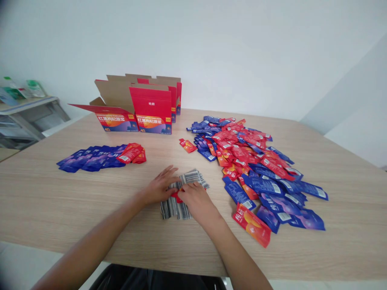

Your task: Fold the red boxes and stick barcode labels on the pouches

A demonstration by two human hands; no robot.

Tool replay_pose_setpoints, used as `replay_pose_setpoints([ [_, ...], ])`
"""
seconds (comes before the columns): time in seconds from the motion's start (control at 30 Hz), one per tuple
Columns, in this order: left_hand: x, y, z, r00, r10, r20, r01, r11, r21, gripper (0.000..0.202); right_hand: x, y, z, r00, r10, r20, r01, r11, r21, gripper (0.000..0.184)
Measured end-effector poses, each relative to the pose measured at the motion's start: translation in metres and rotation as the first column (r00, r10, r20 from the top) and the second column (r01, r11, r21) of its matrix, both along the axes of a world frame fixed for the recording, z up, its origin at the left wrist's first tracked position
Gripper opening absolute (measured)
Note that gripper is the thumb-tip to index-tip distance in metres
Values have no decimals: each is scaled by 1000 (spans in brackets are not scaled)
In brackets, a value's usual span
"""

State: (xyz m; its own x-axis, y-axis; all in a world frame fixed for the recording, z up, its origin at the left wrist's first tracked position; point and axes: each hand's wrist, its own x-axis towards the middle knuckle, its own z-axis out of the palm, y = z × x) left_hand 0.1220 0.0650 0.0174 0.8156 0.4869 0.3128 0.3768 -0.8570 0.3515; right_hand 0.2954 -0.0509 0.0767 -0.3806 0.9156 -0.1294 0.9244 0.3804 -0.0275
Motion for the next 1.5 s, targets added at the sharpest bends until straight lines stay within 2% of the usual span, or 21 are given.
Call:
replay_pose_setpoints([
  [0.13, -3, -1, 1, 999, 13, -50, -9, 997, 80, 58, 2, -10, 7, 998, -54, -25, 52, 997, -64, 30],
  [0.27, 1, -8, 0, 996, -92, -15, 93, 982, 164, 52, 6, -17, 7, 990, -94, -108, 84, 992, -98, 28],
  [0.37, 6, -16, -5, 989, -148, 4, 147, 983, 108, 56, 8, -19, 7, 982, -147, -119, 133, 984, -117, 25],
  [0.47, 9, -21, -9, 995, -104, 8, 104, 995, -12, 68, 11, -22, 7, 973, -190, -133, 178, 979, -98, 21],
  [0.53, 10, -23, -9, 998, -64, 14, 65, 997, -42, 70, 16, -23, 7, 965, -195, -176, 179, 979, -102, 17],
  [0.63, 14, -27, -8, 1000, -12, 6, 12, 1000, -18, 65, 29, -23, 7, 951, -213, -226, 182, 972, -149, 20],
  [0.73, 22, -34, -6, 998, 59, -31, -59, 998, 4, 66, 42, -21, 5, 948, -262, -183, 235, 959, -155, 26],
  [0.83, 28, -43, -2, 990, 122, -70, -120, 992, 36, 72, 50, -19, 3, 955, -262, -139, 251, 963, -96, 25],
  [0.9, 27, -44, 2, 987, 150, -66, -146, 988, 56, 67, 53, -17, 4, 951, -261, -164, 258, 965, -42, 28],
  [1.0, 20, -36, 5, 979, 198, 48, -198, 980, -10, 53, 56, -12, 7, 891, -306, -334, 331, 943, 19, 29],
  [1.1, 17, -21, 5, 925, 252, 283, -194, 957, -217, 48, 50, -3, 7, 729, -342, -594, 450, 892, 39, 30],
  [1.17, 20, -13, 4, 870, 286, 403, -86, 891, -447, 50, 41, 4, 1, 588, -330, -738, 507, 862, 19, 33],
  [1.2, 23, -11, 4, 851, 290, 438, 10, 824, -566, 52, 34, 7, -3, 517, -317, -795, 515, 857, -7, 36],
  [1.3, 32, -15, 4, 821, 311, 478, 274, 521, -809, 57, 13, 15, -19, 304, -274, -912, 476, 873, -104, 44],
  [1.37, 36, -18, 6, 801, 402, 443, 309, 354, -882, 58, 2, 18, -30, 158, -266, -951, 434, 884, -175, 48],
  [1.4, 36, -17, 7, 781, 476, 404, 279, 313, -908, 58, -2, 20, -35, 89, -272, -958, 415, 884, -213, 49],
  [1.43, 34, -15, 9, 747, 555, 366, 227, 305, -925, 58, -4, 21, -39, 29, -280, -959, 402, 882, -246, 50],
  [1.5, 26, -2, 15, 651, 689, 318, 88, 348, -933, 55, -5, 24, -47, -32, -288, -957, 414, 868, -275, 53],
])
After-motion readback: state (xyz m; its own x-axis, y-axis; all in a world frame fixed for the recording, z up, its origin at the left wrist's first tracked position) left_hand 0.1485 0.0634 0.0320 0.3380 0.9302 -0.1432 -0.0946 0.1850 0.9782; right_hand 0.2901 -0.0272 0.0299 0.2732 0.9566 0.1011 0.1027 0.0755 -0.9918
